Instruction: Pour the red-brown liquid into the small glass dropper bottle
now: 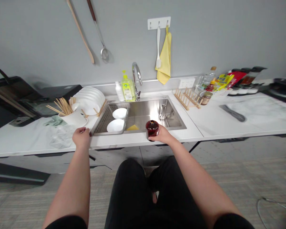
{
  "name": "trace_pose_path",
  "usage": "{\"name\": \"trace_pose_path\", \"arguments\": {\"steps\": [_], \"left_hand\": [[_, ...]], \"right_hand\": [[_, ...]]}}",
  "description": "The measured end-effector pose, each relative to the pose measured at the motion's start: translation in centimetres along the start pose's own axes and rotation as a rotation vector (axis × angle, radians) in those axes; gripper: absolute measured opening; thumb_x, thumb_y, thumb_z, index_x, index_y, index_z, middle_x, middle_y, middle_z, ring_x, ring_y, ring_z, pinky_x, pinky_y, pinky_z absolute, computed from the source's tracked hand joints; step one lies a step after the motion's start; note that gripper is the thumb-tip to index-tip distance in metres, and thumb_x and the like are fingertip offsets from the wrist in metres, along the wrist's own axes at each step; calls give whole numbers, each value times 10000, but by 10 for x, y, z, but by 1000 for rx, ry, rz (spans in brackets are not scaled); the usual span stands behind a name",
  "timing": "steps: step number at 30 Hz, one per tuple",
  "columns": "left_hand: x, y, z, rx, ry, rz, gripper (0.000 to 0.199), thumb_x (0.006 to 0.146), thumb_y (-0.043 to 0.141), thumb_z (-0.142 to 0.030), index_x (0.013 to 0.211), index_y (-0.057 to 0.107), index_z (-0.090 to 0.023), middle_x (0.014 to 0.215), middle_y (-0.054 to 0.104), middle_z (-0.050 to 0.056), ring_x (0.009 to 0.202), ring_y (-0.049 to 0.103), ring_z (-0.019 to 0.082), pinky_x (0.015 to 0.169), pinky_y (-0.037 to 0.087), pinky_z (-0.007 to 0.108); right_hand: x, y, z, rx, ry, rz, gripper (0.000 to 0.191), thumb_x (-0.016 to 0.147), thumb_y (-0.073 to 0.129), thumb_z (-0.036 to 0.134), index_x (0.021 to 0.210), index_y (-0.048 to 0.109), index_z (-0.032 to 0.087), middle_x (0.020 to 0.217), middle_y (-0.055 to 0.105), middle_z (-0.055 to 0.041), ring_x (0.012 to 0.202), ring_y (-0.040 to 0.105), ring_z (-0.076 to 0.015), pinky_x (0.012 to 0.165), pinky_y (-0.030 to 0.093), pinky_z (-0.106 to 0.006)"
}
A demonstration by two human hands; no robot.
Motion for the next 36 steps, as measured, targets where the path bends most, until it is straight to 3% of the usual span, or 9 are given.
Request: {"name": "trace_pose_path", "arguments": {"steps": [7, 15, 23, 27, 29, 32, 34, 36], "left_hand": [[-5, -2, -2, 147, 44, -54, 156, 925, 728, -304, 1007, 701, -174, 919, 672, 69, 922, 644, 275, 990, 536, 451], [0, 5, 3, 193, 69, -71, 283, 947, 681, -194, 1224, 693, -133, 1015, 712, 95, 979, 655, 285, 1007, 530, 453], [-12, -1, -7, 127, 185, -155, 347, 956, 667, -239, 1272, 669, -96, 1233, 684, 157, 1173, 628, 306, 1142, 493, 472], [-40, -24, -7, 36, 302, -236, 310, 1023, 605, -276, 1300, 639, -141, 1285, 676, 131, 1154, 646, 273, 1080, 522, 413], [-50, -47, 3, -14, 299, -371, 325, 1015, 649, -303, 1300, 607, -153, 1282, 665, 122, 1125, 653, 273, 1057, 537, 424], [-46, -84, 28, -16, 176, -608, 506, 943, 807, -347, 1330, 543, -155, 1362, 616, 126, 1241, 628, 298, 1196, 478, 489], [-29, -98, 45, -2, 48, -578, 777, 833, 954, -372, 1407, 479, -151, 1454, 557, 139, 1387, 570, 334, 1287, 407, 526], [-7, -101, 59, 1, -81, -450, 1010, 713, 1059, -369, 1464, 419, -153, 1465, 530, 136, 1434, 542, 364, 1304, 396, 562]], "right_hand": [[-2, 0, 1, -8, 15, -14, 697, 679, 1002, 358, 1313, 769, 186, 1170, 858, -90, 1119, 799, -332, 1069, 615, -474], [-2, -1, 6, -20, 0, -19, 690, 688, 1000, 369, 1313, 780, 178, 1218, 860, -103, 1167, 802, -346, 1125, 598, -489], [-1, -1, 6, -28, -15, -28, 743, 671, 1002, 358, 1354, 766, 182, 1275, 851, -117, 1201, 798, -358, 1153, 590, -510], [-3, -1, 9, -39, -47, -69, 870, 668, 999, 353, 1467, 703, 177, 1365, 823, -146, 1251, 784, -366, 1184, 570, -524], [-3, -1, 9, -45, -54, -72, 857, 681, 994, 357, 1465, 699, 178, 1370, 819, -151, 1255, 782, -367, 1185, 569, -526], [-4, 0, 8, -42, -59, -59, 867, 681, 1010, 376, 1467, 699, 183, 1382, 815, -153, 1269, 776, -372, 1196, 565, -532], [-3, -1, 7, -33, -54, -56, 894, 670, 1027, 388, 1476, 698, 186, 1399, 811, -154, 1285, 769, -375, 1204, 561, -532], [-3, -2, 5, -18, -36, -48, 916, 657, 1044, 402, 1479, 702, 185, 1400, 813, -153, 1291, 767, -377, 1209, 560, -531]]}}
Point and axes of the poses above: each hand's wrist, its own x-axis towards the middle knuckle, its own y-axis out of the palm, z = x × y, the point moved 4 cm from there along x, towards the middle knuckle
